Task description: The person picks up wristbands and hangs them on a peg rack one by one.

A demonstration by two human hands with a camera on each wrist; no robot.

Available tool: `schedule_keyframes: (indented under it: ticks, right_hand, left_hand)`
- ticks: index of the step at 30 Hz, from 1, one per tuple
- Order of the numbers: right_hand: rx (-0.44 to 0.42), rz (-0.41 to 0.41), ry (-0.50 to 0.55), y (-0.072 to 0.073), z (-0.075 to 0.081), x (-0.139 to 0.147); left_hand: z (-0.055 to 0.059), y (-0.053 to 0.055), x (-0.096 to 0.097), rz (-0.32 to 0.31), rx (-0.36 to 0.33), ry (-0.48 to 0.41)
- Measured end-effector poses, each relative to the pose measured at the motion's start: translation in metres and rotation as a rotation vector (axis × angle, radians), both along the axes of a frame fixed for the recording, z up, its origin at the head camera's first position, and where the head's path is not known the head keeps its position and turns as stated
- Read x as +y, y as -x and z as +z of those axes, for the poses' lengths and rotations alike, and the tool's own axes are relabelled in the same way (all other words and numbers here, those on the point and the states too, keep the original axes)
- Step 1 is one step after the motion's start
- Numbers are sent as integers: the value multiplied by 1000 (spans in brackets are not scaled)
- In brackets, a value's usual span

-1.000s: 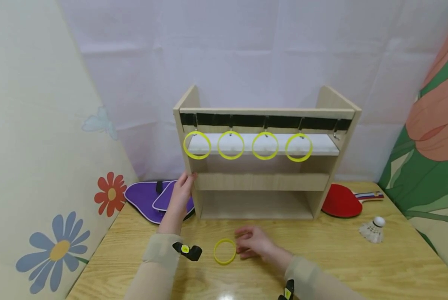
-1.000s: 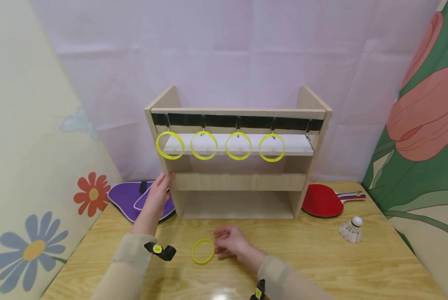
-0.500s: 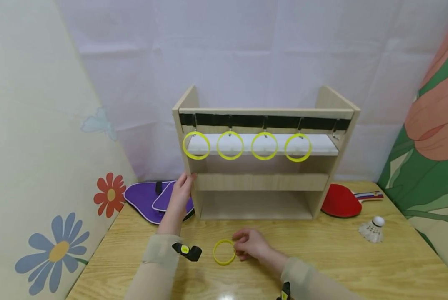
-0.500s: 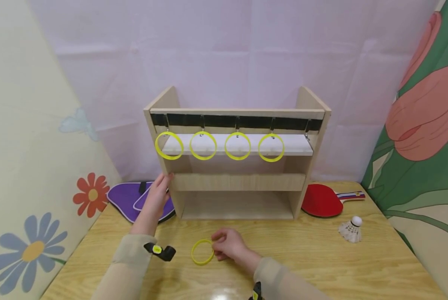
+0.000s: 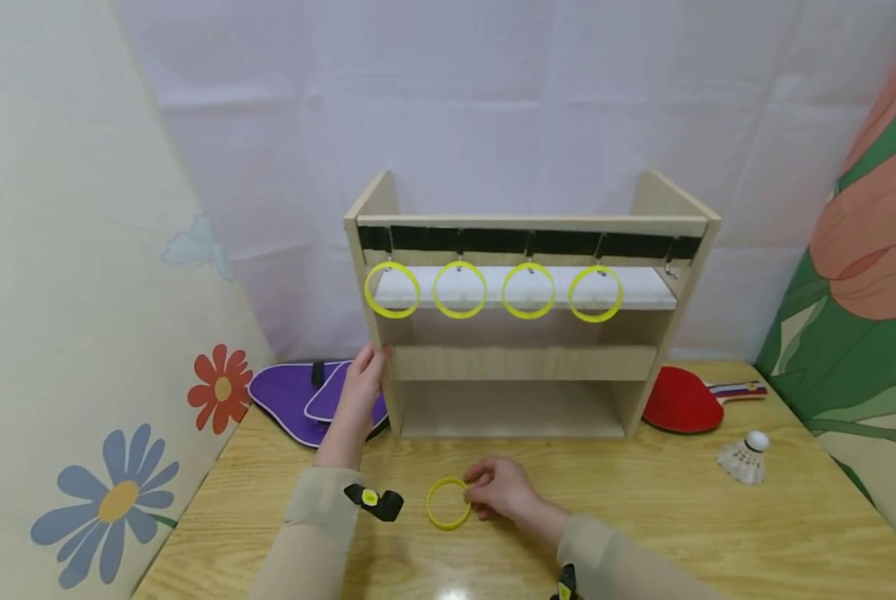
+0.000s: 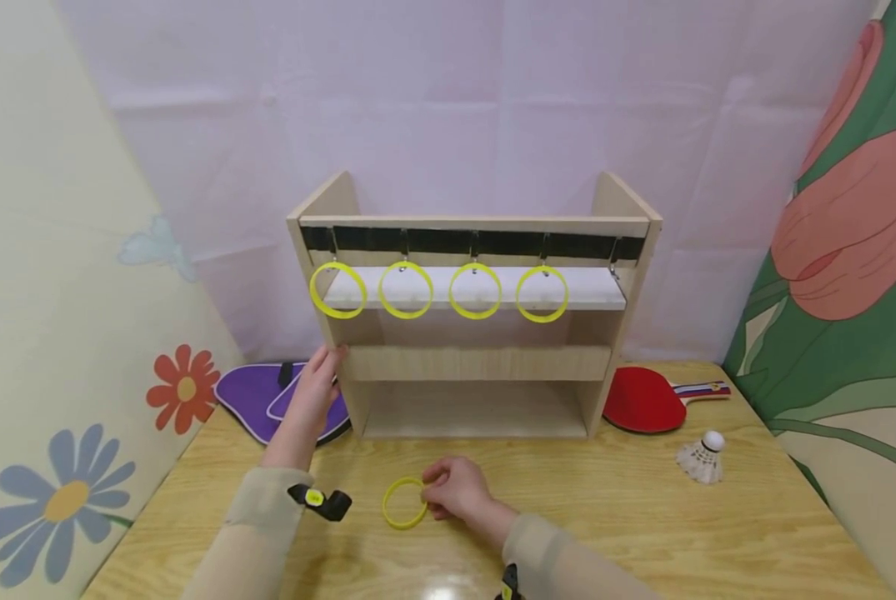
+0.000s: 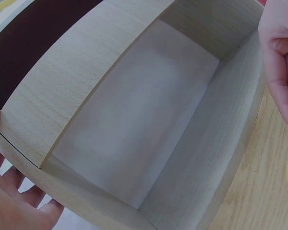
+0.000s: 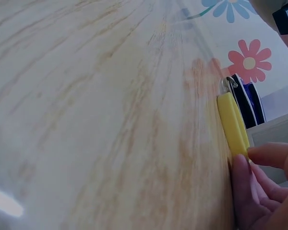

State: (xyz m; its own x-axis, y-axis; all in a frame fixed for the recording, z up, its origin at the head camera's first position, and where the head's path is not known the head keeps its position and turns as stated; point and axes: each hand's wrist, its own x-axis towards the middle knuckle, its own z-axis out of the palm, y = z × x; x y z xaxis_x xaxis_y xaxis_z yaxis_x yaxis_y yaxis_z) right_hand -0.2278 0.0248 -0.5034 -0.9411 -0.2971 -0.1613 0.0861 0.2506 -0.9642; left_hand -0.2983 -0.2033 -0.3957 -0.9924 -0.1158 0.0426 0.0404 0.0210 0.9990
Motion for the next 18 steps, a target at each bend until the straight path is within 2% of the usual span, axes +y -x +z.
schedule_keyframes:
  ticks: [18]
  right_hand:
    - [-119,13,110,4,5,9]
  left_hand:
    - [2,-1,0,-2,-2,-19]
